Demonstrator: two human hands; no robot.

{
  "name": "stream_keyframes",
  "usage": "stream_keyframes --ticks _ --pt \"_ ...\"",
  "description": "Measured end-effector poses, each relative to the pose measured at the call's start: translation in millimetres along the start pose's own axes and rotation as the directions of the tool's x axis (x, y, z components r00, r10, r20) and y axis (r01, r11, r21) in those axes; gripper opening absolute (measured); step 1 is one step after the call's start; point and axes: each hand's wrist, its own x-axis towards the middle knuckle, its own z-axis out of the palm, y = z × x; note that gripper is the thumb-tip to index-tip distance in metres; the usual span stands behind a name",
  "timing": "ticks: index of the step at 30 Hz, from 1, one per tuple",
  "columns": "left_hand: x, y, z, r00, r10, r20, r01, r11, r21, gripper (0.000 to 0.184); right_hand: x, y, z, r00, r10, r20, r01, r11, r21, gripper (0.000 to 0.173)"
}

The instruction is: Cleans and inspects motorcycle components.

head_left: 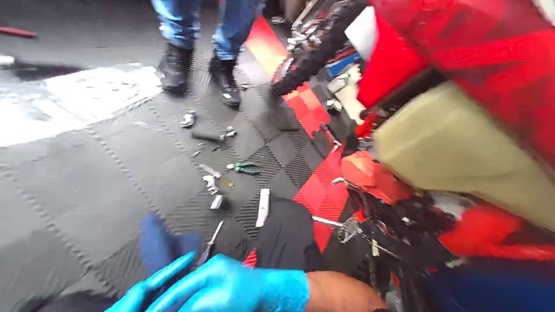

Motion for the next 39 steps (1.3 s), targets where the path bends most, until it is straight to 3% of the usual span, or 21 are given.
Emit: stream_keyframes --ticks 2,5,9,13,15,16,17,18,19,20,21,22,24,26,30,32,34,36,39 --pt "5.2 4.9 4.5 0.996 -0.074 -0.056 0.07 0.995 -0.071 0.057 -6.0 -8.9 -11.2 0.996 0.01 0.089 -0.012 1.0 0.025 0.032" --pt "11.3 12.8 2.6 0.981 -0.111 -0.156 0.072 0.968 -0.24 0.061 -18.4 -27.9 -26.7 0.996 -0.09 0.026 0.09 0.995 -0.03 0.027" --pt "6.6 22.5 -5.8 0.987 -0.013 -0.163 -0.051 0.923 -0.38 0.06 -14.8 -26.6 -33.6 0.973 -0.205 -0.108 0.202 0.978 -0.045 0.028" --pt "2.4 30.4 -12.9 0.98 0.05 -0.193 -0.138 0.868 -0.476 0.061 0.2 -26.4 -31.7 0.976 -0.2 -0.081 0.204 0.978 0.045 0.03" --pt "-0.1 33.4 -13.8 0.982 0.052 -0.18 -0.141 0.84 -0.524 0.06 14.5 -9.1 -36.1 0.983 -0.156 -0.1 0.146 0.984 -0.106 0.032" --pt "-1.3 33.8 -13.2 0.987 0.045 -0.156 -0.125 0.823 -0.555 0.06 21.5 4.1 -40.1 0.986 -0.115 -0.124 0.078 0.96 -0.269 0.036" --pt "-2.5 33.7 -12.1 0.993 0.034 -0.114 -0.096 0.796 -0.598 0.06 26.9 16.2 -43.5 0.986 -0.086 -0.145 -0.006 0.841 -0.54 0.041" --pt "-3.0 33.1 -11.6 0.998 0.029 -0.062 -0.062 0.756 -0.651 0.06 30.8 26.8 -44.8 0.978 -0.121 -0.173 -0.06 0.625 -0.778 0.049" --pt "-3.0 33.1 -10.9 1.0 0.022 -0.014 -0.025 0.712 -0.701 0.06 32.6 31.6 -45.6 0.968 -0.192 -0.162 -0.056 0.467 -0.883 0.056" --pt "-2.6 33.3 -10.5 1.0 0.017 0.021 0.004 0.675 -0.738 0.059 31.7 26.9 -44.8 0.961 -0.232 -0.153 -0.028 0.467 -0.884 0.057" --pt "-2.8 33.2 -10.0 0.999 0.012 0.037 0.02 0.652 -0.758 0.058 29.3 16.4 -42.3 0.955 -0.258 -0.145 0.033 0.582 -0.812 0.055" --pt "-4.2 33.2 -9.7 0.999 0.009 0.035 0.021 0.648 -0.761 0.058 26.1 4.1 -39.2 0.951 -0.282 -0.13 0.112 0.702 -0.703 0.054" --pt "-7.4 39.2 -11.2 0.999 0.024 -0.041 -0.045 0.739 -0.672 0.058 22.3 -21.2 -37.7 0.929 -0.358 -0.099 0.225 0.754 -0.617 0.054" --pt "-3.1 48.9 -11.4 0.988 0.101 -0.119 -0.144 0.882 -0.448 0.057 19.4 -50.0 -44.9 0.885 -0.459 -0.081 0.292 0.682 -0.671 0.052" --pt "31.1 62.0 15.1 0.971 0.238 -0.031 -0.238 0.941 -0.24 0.054 16.5 -91.8 -45.0 0.867 -0.495 0.053 0.316 0.466 -0.826 0.055" --pt "44.4 77.4 14.3 0.958 0.284 -0.04 -0.287 0.952 -0.109 0.053 16.8 -101.5 -59.1 0.872 -0.489 0.028 0.258 0.408 -0.876 0.049" --pt "53.4 96.2 -8.1 0.942 0.308 -0.134 -0.316 0.948 -0.042 0.052 14.9 -118.0 -102.1 0.88 -0.457 -0.132 0.126 0.492 -0.861 0.038" --pt "67.3 116.2 -29.8 0.93 0.267 -0.253 -0.3 0.949 -0.1 0.051 24.2 -130.3 -152.0 0.88 -0.383 -0.281 0.004 0.598 -0.802 0.035" --pt "88.4 136.4 -31.5 0.939 0.132 -0.317 -0.216 0.945 -0.246 0.046 57.9 -108.5 -210.3 0.913 -0.219 -0.345 -0.129 0.647 -0.752 0.031"
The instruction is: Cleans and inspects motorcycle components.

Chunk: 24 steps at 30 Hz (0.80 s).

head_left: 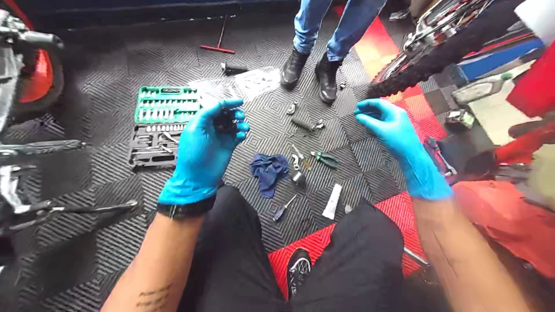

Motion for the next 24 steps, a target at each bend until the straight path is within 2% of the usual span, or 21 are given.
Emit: stream_keyframes --ticks 2,4,5,6,7,8,9,10,12,14,19,21,24 --pt "23.3 1.9 6.1 0.997 -0.072 -0.028 0.071 0.997 -0.033 0.04 20.3 35.4 17.6 0.995 0.059 0.082 -0.054 0.997 -0.057 0.03" --pt "55.8 -0.5 -2.8 0.995 -0.093 -0.04 0.093 0.996 0.012 0.036 29.3 64.6 37.5 0.981 0.122 0.154 -0.106 0.988 -0.11 0.029" --pt "70.8 -6.1 -14.4 0.997 -0.068 -0.034 0.072 0.991 0.112 0.033 34.3 78.1 49.6 0.973 0.157 0.168 -0.138 0.983 -0.121 0.028" --pt "83.3 -15.2 -30.6 0.999 -0.031 -0.03 0.039 0.956 0.291 0.031 40.1 90.4 63.1 0.966 0.189 0.174 -0.17 0.978 -0.12 0.026" --pt "92.7 -27.5 -51.7 1.0 0.0 -0.028 0.015 0.852 0.523 0.028 46.4 103.3 78.3 0.961 0.217 0.169 -0.201 0.974 -0.107 0.023" --pt "98.7 -43.6 -75.8 0.999 0.013 -0.044 0.024 0.667 0.744 0.028 51.8 117.7 94.0 0.958 0.241 0.155 -0.23 0.969 -0.09 0.02" --pt "104.8 -63.2 -103.8 0.997 -0.015 -0.074 0.073 0.452 0.889 0.032 55.8 133.0 108.8 0.953 0.271 0.137 -0.263 0.962 -0.079 0.017" --pt "107.6 -85.9 -132.5 0.989 -0.08 -0.121 0.139 0.27 0.953 0.037 56.7 149.9 122.8 0.941 0.317 0.123 -0.307 0.947 -0.088 0.016" --pt "105.7 -132.7 -182.1 0.955 -0.199 -0.219 0.225 0.01 0.974 0.045 55.5 181.2 145.6 0.904 0.414 0.111 -0.4 0.908 -0.125 0.018" --pt "100.1 -176.4 -217.5 0.922 -0.262 -0.286 0.256 -0.146 0.956 0.05 49.2 202.4 163.4 0.862 0.5 0.086 -0.482 0.859 -0.172 0.021" --pt "96.2 -254.6 -251.0 0.853 -0.397 -0.339 0.237 -0.284 0.929 0.056 38.3 222.9 203.0 0.812 0.583 0.035 -0.56 0.795 -0.234 0.021" --pt "95.9 -271.0 -254.6 0.835 -0.435 -0.337 0.208 -0.319 0.925 0.054 41.8 226.7 215.6 0.829 0.559 0.02 -0.537 0.805 -0.254 0.022" --pt "99.7 -274.8 -256.9 0.831 -0.444 -0.335 0.206 -0.314 0.927 0.05 58.8 228.2 235.4 0.855 0.518 0.011 -0.497 0.826 -0.266 0.023"
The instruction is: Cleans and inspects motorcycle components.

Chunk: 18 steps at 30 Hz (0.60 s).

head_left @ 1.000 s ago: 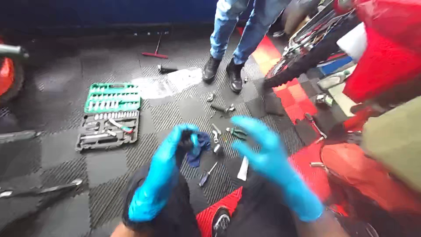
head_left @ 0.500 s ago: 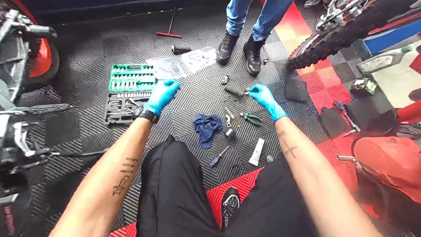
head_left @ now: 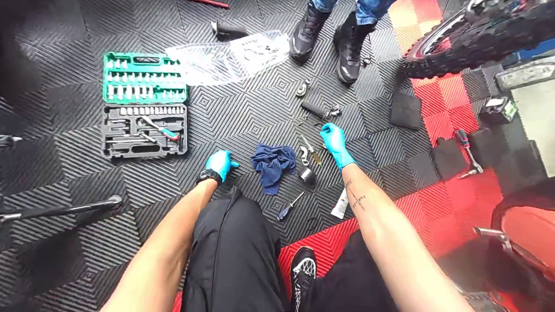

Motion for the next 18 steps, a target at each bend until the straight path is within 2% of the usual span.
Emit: stream_keyframes --ticks 3,6,8,12,15,18 --pt "0.5 2.0 -1.6 1.0 -0.019 0.007 0.019 1.0 -0.018 0.047 18.3 -22.9 24.1 0.998 -0.066 0.009 0.066 0.996 -0.058 0.033" --pt "-0.2 5.1 -3.2 0.998 -0.058 0.037 0.059 0.998 -0.029 0.047 30.7 -47.9 42.3 0.988 -0.112 0.109 0.135 0.963 -0.233 0.068" --pt "0.0 5.7 -3.8 0.997 -0.064 0.049 0.066 0.996 -0.053 0.046 40.6 -55.4 51.7 0.985 -0.105 0.134 0.138 0.954 -0.268 0.077" --pt "1.1 2.3 -6.0 0.998 -0.041 0.057 0.046 0.994 -0.097 0.045 60.4 -50.3 64.0 0.982 -0.159 0.105 0.18 0.953 -0.242 0.051" --pt "0.8 2.3 -8.5 0.996 -0.048 0.079 0.057 0.992 -0.11 0.044 67.6 -44.0 67.1 0.947 -0.276 0.165 0.31 0.918 -0.247 0.03" --pt "2.6 2.9 -9.3 0.995 -0.043 0.086 0.051 0.995 -0.091 0.044 65.3 -48.9 69.7 0.932 -0.288 0.221 0.341 0.903 -0.262 0.016"
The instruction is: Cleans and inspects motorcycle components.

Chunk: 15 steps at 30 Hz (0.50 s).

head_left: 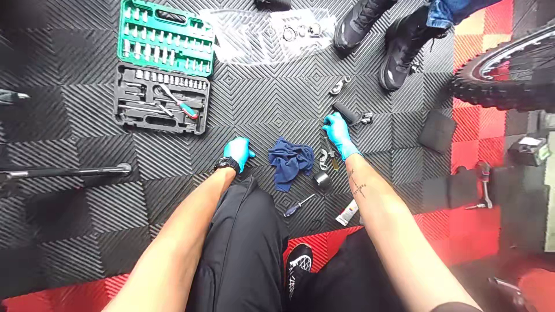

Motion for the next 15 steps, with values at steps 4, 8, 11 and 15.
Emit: stream_keyframes --ticks 4,8,11,15 --pt "1.7 -2.7 1.7 1.0 0.022 0.0 -0.022 1.0 -0.006 0.044 2.2 3.8 -5.5 0.997 -0.083 0.004 0.083 0.996 -0.022 0.015" --pt "1.6 -5.2 -1.4 0.999 0.037 -0.007 -0.037 0.999 -0.008 0.041 -7.7 -19.9 -27.6 0.996 -0.064 0.065 0.067 0.997 -0.041 0.021" --pt "2.8 -7.6 5.5 0.998 0.052 -0.041 -0.053 0.999 -0.009 0.042 -0.7 -12.8 -12.5 0.995 -0.003 0.097 0.011 0.996 -0.087 0.023" --pt "2.8 -8.1 5.3 0.995 0.056 -0.081 -0.056 0.998 0.002 0.041 -3.0 -15.2 -6.2 0.995 -0.029 0.099 0.043 0.99 -0.133 0.018"
